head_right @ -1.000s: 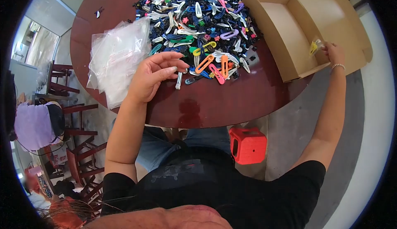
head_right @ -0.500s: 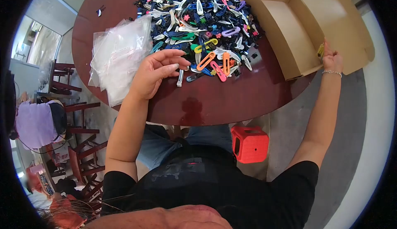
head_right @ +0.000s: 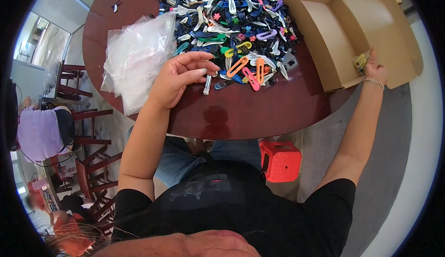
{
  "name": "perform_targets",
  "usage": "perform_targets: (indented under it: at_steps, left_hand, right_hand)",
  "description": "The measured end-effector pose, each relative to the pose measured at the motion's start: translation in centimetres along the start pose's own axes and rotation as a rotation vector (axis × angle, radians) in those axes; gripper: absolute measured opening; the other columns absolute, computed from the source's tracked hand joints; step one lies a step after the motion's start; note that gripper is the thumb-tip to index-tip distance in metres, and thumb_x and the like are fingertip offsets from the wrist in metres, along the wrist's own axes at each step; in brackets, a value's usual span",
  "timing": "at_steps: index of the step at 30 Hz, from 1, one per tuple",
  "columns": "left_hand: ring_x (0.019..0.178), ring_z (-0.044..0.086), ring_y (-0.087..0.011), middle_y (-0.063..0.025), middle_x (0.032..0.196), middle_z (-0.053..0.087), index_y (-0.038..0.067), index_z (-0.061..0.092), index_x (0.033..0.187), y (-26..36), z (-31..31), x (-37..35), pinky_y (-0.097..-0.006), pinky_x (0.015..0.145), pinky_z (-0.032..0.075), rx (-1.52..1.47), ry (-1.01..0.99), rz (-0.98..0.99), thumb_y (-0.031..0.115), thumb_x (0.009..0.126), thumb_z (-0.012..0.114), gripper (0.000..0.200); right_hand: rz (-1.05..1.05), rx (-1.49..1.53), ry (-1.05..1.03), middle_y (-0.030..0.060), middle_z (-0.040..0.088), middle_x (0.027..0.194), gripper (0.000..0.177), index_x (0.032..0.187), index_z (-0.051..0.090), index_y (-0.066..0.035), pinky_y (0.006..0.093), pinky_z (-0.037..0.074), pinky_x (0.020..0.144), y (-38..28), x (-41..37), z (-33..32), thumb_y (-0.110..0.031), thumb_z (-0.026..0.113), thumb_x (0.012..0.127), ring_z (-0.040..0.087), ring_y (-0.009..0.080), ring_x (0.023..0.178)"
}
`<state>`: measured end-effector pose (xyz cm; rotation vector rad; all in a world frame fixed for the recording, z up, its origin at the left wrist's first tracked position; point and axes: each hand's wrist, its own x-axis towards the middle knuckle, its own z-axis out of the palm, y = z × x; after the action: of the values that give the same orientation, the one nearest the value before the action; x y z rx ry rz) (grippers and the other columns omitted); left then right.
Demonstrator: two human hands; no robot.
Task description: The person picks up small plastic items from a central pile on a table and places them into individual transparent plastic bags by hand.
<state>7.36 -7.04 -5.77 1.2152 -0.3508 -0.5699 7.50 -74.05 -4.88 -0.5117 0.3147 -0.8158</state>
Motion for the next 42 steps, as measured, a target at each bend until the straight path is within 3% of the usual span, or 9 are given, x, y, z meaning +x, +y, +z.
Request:
perform_targets:
  at_steps: [4, 6, 7, 9, 12, 31, 33, 36, 42]
  left_hand:
    - [0.099, 0.064, -0.0157, -0.0132, 0.108, 0.067, 0.003, 0.058, 0.122, 0.1, 0.0, 0.0, -0.0244, 0.082, 0.05, 0.004, -0.01, 0.012, 0.01, 0.087, 0.063, 0.036]
    - [0.099, 0.064, -0.0159, -0.0134, 0.108, 0.068, 0.002, 0.058, 0.122, 0.1, 0.0, 0.0, -0.0246, 0.082, 0.05, 0.008, -0.012, 0.011, 0.01, 0.087, 0.063, 0.036]
    - [0.099, 0.064, -0.0159, -0.0135, 0.108, 0.067, 0.002, 0.058, 0.122, 0.0, 0.0, 0.0, -0.0249, 0.082, 0.05, 0.011, -0.013, 0.013, 0.01, 0.087, 0.063, 0.036]
    - [0.099, 0.064, -0.016, -0.0136, 0.109, 0.067, 0.002, 0.058, 0.122, 0.0, 0.1, -0.1, -0.0252, 0.082, 0.05, 0.012, -0.016, 0.016, 0.01, 0.087, 0.063, 0.036]
    - [0.099, 0.064, -0.0158, -0.0138, 0.109, 0.067, 0.002, 0.057, 0.123, 0.2, 0.1, -0.1, -0.0255, 0.082, 0.05, -0.001, -0.011, 0.029, 0.01, 0.087, 0.063, 0.037]
    - [0.1, 0.064, -0.018, -0.015, 0.109, 0.067, 0.001, 0.057, 0.122, -0.1, 0.0, 0.0, -0.0259, 0.082, 0.05, 0.005, 0.023, 0.012, 0.008, 0.086, 0.062, 0.037]
    - [0.1, 0.064, -0.018, -0.0149, 0.108, 0.067, 0.001, 0.057, 0.122, 0.0, 0.0, 0.1, -0.0259, 0.082, 0.05, 0.002, 0.019, 0.019, 0.008, 0.086, 0.062, 0.037]
    - [0.1, 0.064, -0.0177, -0.0148, 0.108, 0.067, 0.001, 0.057, 0.122, 0.0, 0.1, 0.1, -0.0261, 0.083, 0.05, 0.001, 0.013, 0.028, 0.008, 0.086, 0.062, 0.037]
    - [0.101, 0.063, -0.0175, -0.0145, 0.108, 0.067, 0.002, 0.057, 0.123, 0.0, 0.1, -0.1, -0.0265, 0.084, 0.049, 0.012, 0.011, 0.021, 0.009, 0.086, 0.063, 0.038]
  right_hand:
    - [-0.085, -0.182, 0.052, 0.0233, 0.055, 0.124, 0.035, 0.122, 0.048, 0.007, 0.0415, 0.058, 0.085, -0.3, -0.2, 0.3, -0.013, 0.036, 0.097, 0.058, 0.0396, 0.111]
    - [-0.234, -0.826, 0.08, 0.0196, 0.061, 0.119, 0.034, 0.12, 0.055, 0.004, 0.0384, 0.056, 0.081, 0.6, -0.8, 1.4, -0.016, 0.043, 0.096, 0.062, 0.0343, 0.106]
    - [-0.233, -0.825, 0.08, 0.0196, 0.061, 0.119, 0.034, 0.12, 0.055, 0.004, 0.0384, 0.056, 0.081, 1.0, -1.7, 2.3, -0.016, 0.043, 0.096, 0.062, 0.0343, 0.106]
    - [-1.048, -2.078, -0.281, 0.0162, 0.065, 0.112, 0.031, 0.117, 0.06, -0.003, 0.0411, 0.052, 0.082, 1.4, -4.0, 3.5, -0.018, 0.05, 0.092, 0.065, 0.0319, 0.099]
    - [-0.79, -2.596, -0.31, 0.0167, 0.067, 0.107, 0.031, 0.115, 0.062, -0.007, 0.0448, 0.049, 0.087, 1.5, -4.6, 4.9, -0.02, 0.054, 0.089, 0.064, 0.034, 0.1]
    - [-0.623, -2.817, -0.012, 0.0217, 0.065, 0.108, 0.044, 0.113, 0.064, -0.005, 0.0459, 0.05, 0.086, 1.0, -5.9, 5.4, -0.036, 0.063, 0.082, 0.062, 0.0397, 0.099]
    - [-0.918, -2.55, 0.043, 0.0193, 0.066, 0.109, 0.046, 0.116, 0.063, -0.004, 0.0428, 0.049, 0.088, -0.8, -3.0, 3.6, -0.033, 0.064, 0.081, 0.063, 0.036, 0.102]
    - [-0.696, -2.478, -0.084, 0.018, 0.066, 0.11, 0.047, 0.118, 0.063, -0.004, 0.0406, 0.048, 0.09, -2.2, -2.3, 3.0, -0.031, 0.064, 0.081, 0.063, 0.0329, 0.104]
    - [-0.719, -2.415, -0.203, 0.0196, 0.067, 0.106, 0.042, 0.114, 0.064, -0.003, 0.0418, 0.049, 0.089, -3.9, -0.8, 1.2, -0.029, 0.061, 0.082, 0.064, 0.0343, 0.102]
